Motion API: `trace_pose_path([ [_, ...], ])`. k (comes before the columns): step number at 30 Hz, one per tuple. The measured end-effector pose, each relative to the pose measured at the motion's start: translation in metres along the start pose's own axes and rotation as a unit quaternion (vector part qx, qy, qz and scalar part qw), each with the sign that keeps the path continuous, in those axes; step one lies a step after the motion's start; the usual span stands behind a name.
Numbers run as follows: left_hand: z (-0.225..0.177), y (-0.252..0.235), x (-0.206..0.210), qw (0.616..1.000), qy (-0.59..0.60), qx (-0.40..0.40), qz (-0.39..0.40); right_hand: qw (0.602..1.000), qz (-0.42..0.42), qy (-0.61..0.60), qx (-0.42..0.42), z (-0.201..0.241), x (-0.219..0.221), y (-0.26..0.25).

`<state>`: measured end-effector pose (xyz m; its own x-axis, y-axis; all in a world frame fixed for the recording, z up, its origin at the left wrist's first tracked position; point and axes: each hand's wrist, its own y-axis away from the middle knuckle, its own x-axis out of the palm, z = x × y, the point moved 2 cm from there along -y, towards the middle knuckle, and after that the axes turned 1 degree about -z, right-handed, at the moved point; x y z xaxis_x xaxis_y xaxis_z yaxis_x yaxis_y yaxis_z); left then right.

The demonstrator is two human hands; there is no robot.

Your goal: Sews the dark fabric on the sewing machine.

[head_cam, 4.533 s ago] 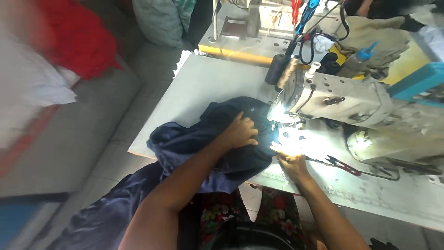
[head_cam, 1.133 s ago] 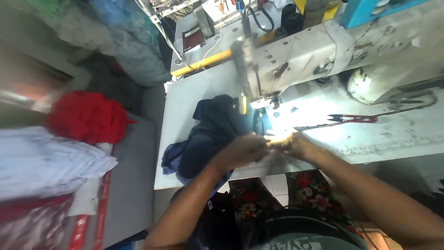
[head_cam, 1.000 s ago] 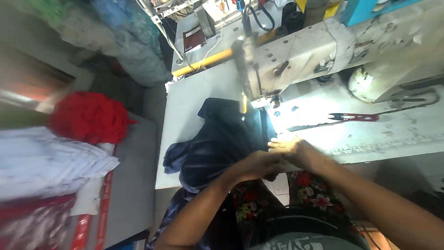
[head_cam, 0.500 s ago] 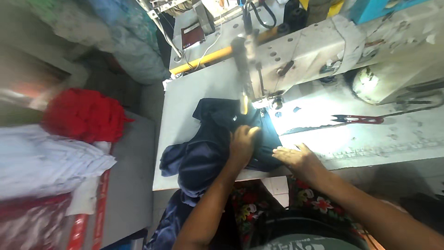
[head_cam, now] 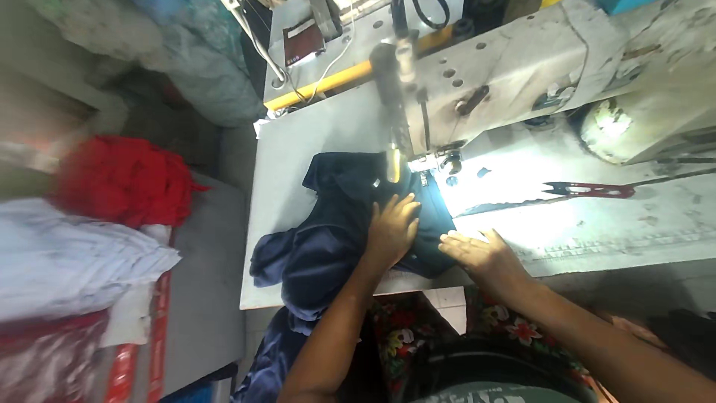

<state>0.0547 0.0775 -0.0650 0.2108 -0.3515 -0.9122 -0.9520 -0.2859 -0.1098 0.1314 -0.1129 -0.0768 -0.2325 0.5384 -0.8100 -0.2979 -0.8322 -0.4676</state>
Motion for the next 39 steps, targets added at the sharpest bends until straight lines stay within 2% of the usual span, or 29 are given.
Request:
trace_pose_path([
  [9,0.014,-0.028,-0.002,0.997,0.026,-0.061,0.025,1.000,0.007,-0.028,-0.006,-0.018,0.007,-0.020],
  [16,0.029,-0.048,-0.007,0.993,0.016,-0.097,0.063,1.000,0.003,-0.015,-0.012,-0.026,0.012,-0.037],
  [27,0.044,-0.076,-0.012,0.987,-0.014,-0.140,0.076,1.000,-0.014,-0.023,0.001,-0.037,0.015,-0.057],
  [30,0.051,-0.075,-0.009,0.995,0.009,-0.094,0.030,1.000,-0.006,-0.025,0.002,-0.038,0.016,-0.057],
  [33,0.050,-0.060,-0.012,0.999,0.024,0.027,-0.017,0.999,-0.009,-0.032,-0.004,-0.041,0.017,-0.056],
  [36,0.038,-0.041,-0.025,0.992,0.009,0.117,0.035,0.997,0.029,-0.070,0.009,-0.044,0.013,-0.057],
  [39,0.035,-0.035,-0.040,0.988,-0.020,0.134,0.075,0.987,0.104,-0.117,0.028,-0.051,0.009,-0.059],
])
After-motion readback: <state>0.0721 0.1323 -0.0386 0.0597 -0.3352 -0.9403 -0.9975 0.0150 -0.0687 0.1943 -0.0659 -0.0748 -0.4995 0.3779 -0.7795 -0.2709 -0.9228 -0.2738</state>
